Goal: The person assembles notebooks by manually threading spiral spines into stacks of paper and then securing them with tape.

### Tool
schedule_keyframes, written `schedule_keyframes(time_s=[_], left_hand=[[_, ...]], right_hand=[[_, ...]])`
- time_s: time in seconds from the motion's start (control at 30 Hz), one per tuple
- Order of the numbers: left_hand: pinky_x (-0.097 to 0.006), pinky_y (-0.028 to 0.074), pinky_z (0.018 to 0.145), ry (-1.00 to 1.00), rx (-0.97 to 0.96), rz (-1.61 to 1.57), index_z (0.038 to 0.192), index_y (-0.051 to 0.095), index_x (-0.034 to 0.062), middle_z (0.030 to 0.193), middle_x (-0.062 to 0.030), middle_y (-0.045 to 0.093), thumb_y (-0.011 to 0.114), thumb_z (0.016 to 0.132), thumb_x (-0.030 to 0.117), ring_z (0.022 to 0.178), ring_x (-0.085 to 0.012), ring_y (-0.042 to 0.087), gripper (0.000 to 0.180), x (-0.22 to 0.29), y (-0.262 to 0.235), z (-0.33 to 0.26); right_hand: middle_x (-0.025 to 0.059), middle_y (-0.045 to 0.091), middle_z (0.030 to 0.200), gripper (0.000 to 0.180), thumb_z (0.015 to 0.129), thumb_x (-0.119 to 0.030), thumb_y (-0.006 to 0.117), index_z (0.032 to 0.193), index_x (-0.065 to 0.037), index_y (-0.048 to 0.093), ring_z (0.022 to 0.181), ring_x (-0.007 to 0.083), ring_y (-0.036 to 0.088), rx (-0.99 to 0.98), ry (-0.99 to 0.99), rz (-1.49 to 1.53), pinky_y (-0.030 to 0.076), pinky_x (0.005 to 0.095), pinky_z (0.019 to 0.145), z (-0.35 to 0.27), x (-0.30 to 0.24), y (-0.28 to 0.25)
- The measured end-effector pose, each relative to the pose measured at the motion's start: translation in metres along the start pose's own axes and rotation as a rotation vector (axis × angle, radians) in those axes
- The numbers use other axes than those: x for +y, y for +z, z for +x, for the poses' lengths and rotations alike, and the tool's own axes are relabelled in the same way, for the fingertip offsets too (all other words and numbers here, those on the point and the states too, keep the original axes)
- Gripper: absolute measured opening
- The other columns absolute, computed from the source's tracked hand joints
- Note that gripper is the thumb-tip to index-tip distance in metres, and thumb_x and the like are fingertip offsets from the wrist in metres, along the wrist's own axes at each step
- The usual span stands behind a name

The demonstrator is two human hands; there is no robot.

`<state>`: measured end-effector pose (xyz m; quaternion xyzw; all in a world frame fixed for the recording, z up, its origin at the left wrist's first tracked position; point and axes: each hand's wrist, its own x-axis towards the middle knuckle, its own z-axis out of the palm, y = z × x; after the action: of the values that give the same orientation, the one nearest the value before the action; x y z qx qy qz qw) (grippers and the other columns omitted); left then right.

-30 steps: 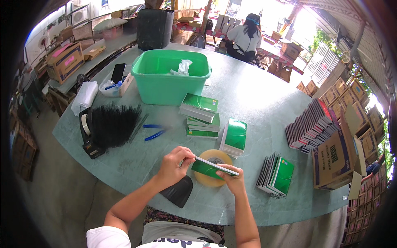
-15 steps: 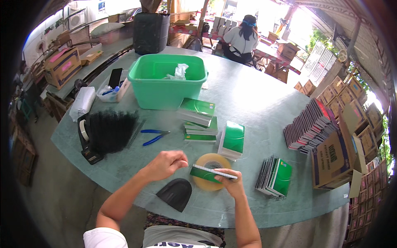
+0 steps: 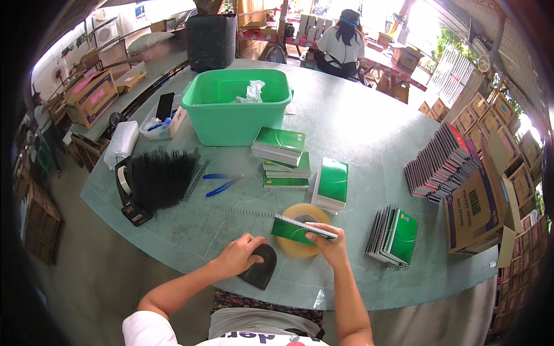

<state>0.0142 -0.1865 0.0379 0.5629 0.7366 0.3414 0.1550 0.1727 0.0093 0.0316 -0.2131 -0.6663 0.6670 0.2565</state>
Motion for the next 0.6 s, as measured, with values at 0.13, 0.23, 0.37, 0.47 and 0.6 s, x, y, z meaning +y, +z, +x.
schedule_keyframes(time_s=[0.13, 0.23, 0.37, 0.47, 0.6], left_hand=[[-0.035, 0.048, 0.058, 0.160, 0.350, 0.080, 0.105, 0.061, 0.0170, 0.089, -0.0090, 0.053, 0.070, 0.073, 0.007, 0.068, -0.0248, 0.056, 0.035, 0.041, -0.027, 0.018], [-0.033, 0.048, 0.057, 0.289, 0.408, 0.266, 0.102, 0.063, 0.0171, 0.088, -0.0067, 0.050, 0.069, 0.072, 0.001, 0.068, -0.0218, 0.055, 0.035, 0.026, -0.016, 0.032], [-0.032, 0.048, 0.055, 0.338, 0.564, 0.155, 0.100, 0.065, 0.0178, 0.083, -0.0053, 0.052, 0.071, 0.069, 0.002, 0.068, -0.0211, 0.057, 0.036, 0.054, -0.032, 0.033], [-0.031, 0.048, 0.055, 0.305, 0.642, 0.216, 0.100, 0.065, 0.0177, 0.084, -0.0050, 0.051, 0.072, 0.068, 0.003, 0.068, -0.0200, 0.057, 0.036, 0.042, -0.033, 0.044], [-0.032, 0.047, 0.054, 0.463, 0.414, 0.096, 0.102, 0.065, 0.0167, 0.082, -0.0040, 0.051, 0.070, 0.070, -0.001, 0.068, -0.0184, 0.057, 0.037, 0.047, -0.015, 0.033]], right_hand=[[0.0031, 0.068, 0.091, 0.024, 0.077, 0.001, 0.071, 0.100, 0.000, 0.068, 0.081, 0.0096, 0.061, 0.010, 0.003, 0.009, 0.049, 0.0223, 0.075, -0.002, 0.001, -0.001], [0.0027, 0.068, 0.090, 0.024, 0.076, 0.001, 0.071, 0.100, 0.000, 0.068, 0.081, 0.0093, 0.061, -0.011, -0.003, -0.055, 0.049, 0.0220, 0.075, -0.005, -0.001, -0.001], [0.0034, 0.068, 0.090, 0.024, 0.076, 0.002, 0.070, 0.100, 0.000, 0.069, 0.080, 0.0086, 0.060, -0.011, -0.031, -0.007, 0.049, 0.0215, 0.074, -0.005, -0.002, -0.001], [0.0038, 0.068, 0.089, 0.024, 0.076, 0.002, 0.070, 0.100, 0.000, 0.069, 0.079, 0.0079, 0.060, -0.014, -0.022, -0.031, 0.048, 0.0209, 0.073, -0.006, -0.002, -0.001], [0.0028, 0.068, 0.087, 0.024, 0.076, 0.002, 0.069, 0.100, 0.000, 0.069, 0.078, 0.0074, 0.059, -0.025, -0.045, 0.018, 0.048, 0.0210, 0.072, -0.004, -0.006, 0.001]])
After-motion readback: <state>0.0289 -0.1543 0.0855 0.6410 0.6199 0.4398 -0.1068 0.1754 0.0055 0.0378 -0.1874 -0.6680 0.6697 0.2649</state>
